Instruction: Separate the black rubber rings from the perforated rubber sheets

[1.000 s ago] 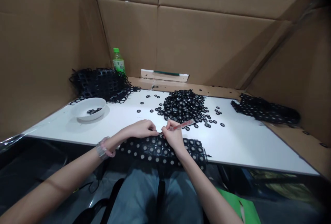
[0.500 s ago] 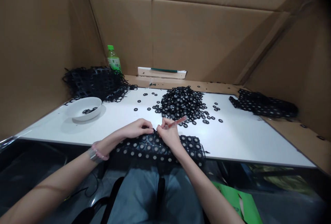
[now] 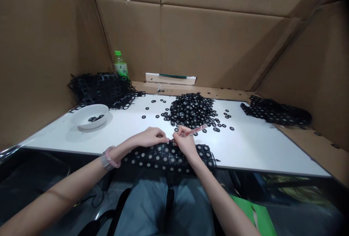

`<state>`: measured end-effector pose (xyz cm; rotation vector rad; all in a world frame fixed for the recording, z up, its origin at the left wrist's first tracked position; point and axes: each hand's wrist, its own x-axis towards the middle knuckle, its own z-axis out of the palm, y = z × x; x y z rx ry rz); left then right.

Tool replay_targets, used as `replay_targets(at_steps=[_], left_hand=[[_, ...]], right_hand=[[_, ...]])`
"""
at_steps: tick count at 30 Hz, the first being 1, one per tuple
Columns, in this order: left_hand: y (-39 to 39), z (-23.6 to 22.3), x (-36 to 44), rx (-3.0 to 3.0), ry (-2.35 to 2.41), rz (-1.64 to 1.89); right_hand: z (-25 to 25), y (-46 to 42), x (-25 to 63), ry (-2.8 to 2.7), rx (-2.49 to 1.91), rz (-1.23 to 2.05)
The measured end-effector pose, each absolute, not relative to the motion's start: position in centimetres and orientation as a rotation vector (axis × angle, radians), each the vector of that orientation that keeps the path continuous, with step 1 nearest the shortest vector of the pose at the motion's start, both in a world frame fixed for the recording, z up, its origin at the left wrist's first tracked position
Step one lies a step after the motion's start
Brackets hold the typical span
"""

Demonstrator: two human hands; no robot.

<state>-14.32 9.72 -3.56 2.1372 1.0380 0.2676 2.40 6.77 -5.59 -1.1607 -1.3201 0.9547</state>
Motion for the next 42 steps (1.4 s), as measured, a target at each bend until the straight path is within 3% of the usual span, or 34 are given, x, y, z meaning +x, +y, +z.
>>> replay_targets(at_steps=[20, 33, 42], left_hand=[[9.2, -4.5, -13.9, 1.943, 0.906, 0.493], [9.5, -2.8, -11.6, 2.253, 1.075, 0.221], [9.6, -3.6, -11.3, 2.253, 0.907, 0.298]], right_hand=[[-5.7, 6.3, 1.8, -1.478, -1.170, 0.827], [-5.8, 6.1, 5.2, -1.333, -1.207, 0.924], [-5.5, 6.0, 5.1, -1.408, -1.246, 0.857]])
